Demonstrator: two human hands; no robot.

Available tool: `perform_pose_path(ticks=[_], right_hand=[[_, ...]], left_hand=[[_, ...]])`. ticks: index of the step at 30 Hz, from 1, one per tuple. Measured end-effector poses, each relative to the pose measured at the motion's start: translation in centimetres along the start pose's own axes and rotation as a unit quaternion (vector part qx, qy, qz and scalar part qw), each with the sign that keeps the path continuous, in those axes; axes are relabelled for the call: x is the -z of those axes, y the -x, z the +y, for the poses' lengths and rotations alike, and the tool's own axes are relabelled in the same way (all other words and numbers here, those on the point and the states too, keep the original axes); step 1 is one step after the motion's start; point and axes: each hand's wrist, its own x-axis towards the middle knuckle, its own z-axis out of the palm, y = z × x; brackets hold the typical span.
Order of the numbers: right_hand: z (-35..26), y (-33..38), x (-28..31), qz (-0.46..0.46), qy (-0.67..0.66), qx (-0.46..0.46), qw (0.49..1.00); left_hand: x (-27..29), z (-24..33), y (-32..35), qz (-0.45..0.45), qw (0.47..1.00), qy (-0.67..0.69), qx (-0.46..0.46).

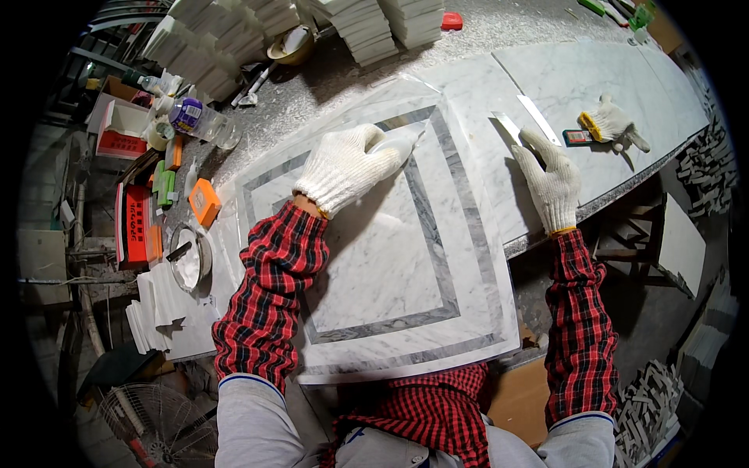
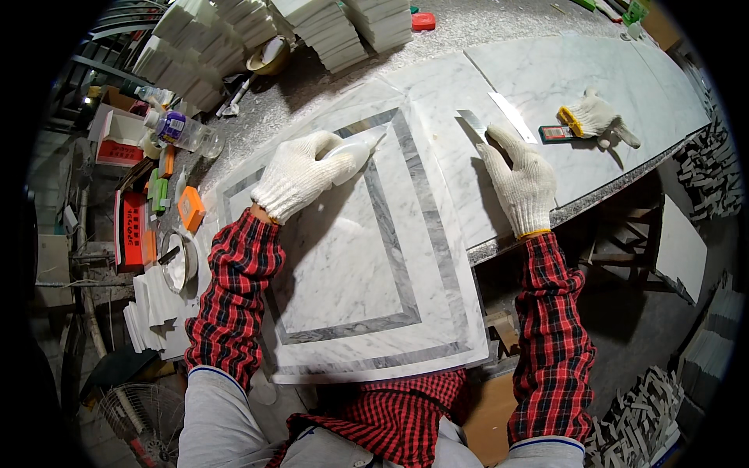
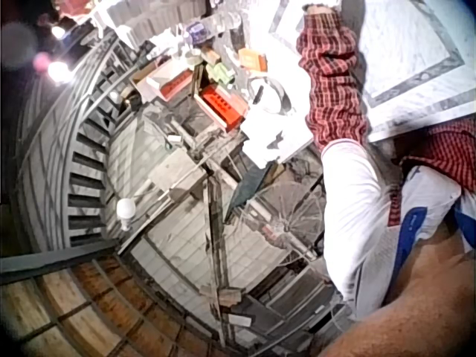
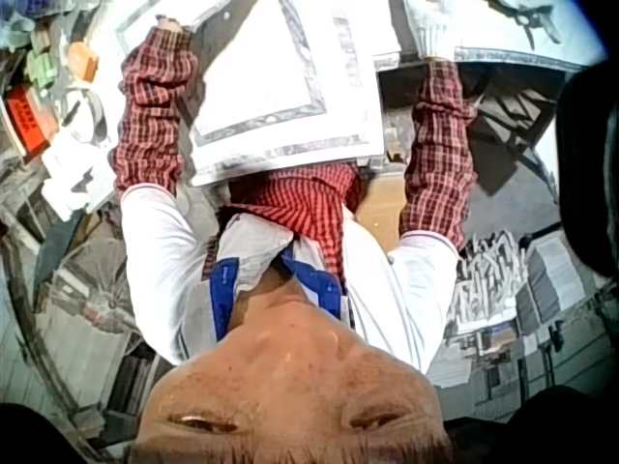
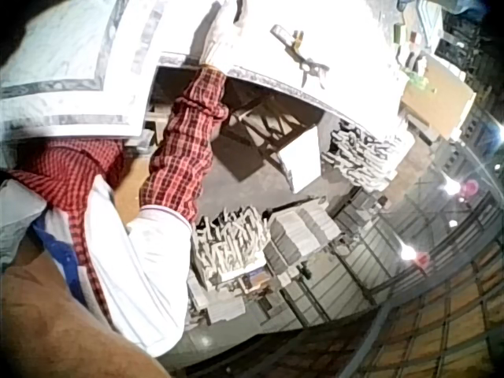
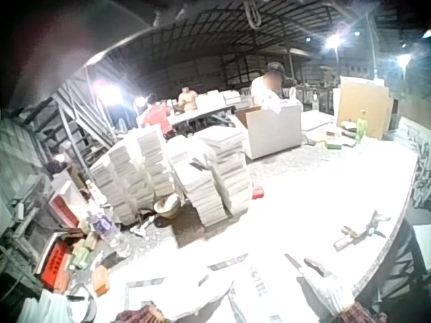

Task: The person applies a transparent protective film to a square marble-patterned tile. They use a metal scraper to smooth the film and remove air bubbles, then use a utility knife to trim the excess film along the edges. Finally, they apply a liquid from a squeeze bottle to the surface.

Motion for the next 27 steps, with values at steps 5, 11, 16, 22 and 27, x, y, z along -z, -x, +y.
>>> perform_pose_path(ticks=[5, 11, 16, 22, 27], right_hand=[[-0.1, 0.0, 0.0, 0.002, -0.004, 0.0, 1.0], [0.3, 0.0, -0.2, 0.009, -0.014, 0.003, 1.0], [-0.3, -0.1, 0.1, -0.002, 0.004, -0.002, 1.0], [0.2, 0.0, -0.2, 0.003, -0.004, -0.004, 1.0], [0.2, -0.1, -0.3, 0.008, -0.01, 0.001, 1.0]], left_hand=[[0.2, 0.4, -0.1, -0.006, 1.0, 0.007, 0.006], [0.1, 0.4, -0.3, -0.002, 1.0, 0.011, 0.008], [0.1, 0.1, -0.6, -0.001, 1.0, 0.01, -0.001], [0.6, 1.5, -0.4, -0.023, 0.998, 0.037, 0.041], [0.5, 1.3, -0.7, -0.003, 1.0, 0.007, 0.005]])
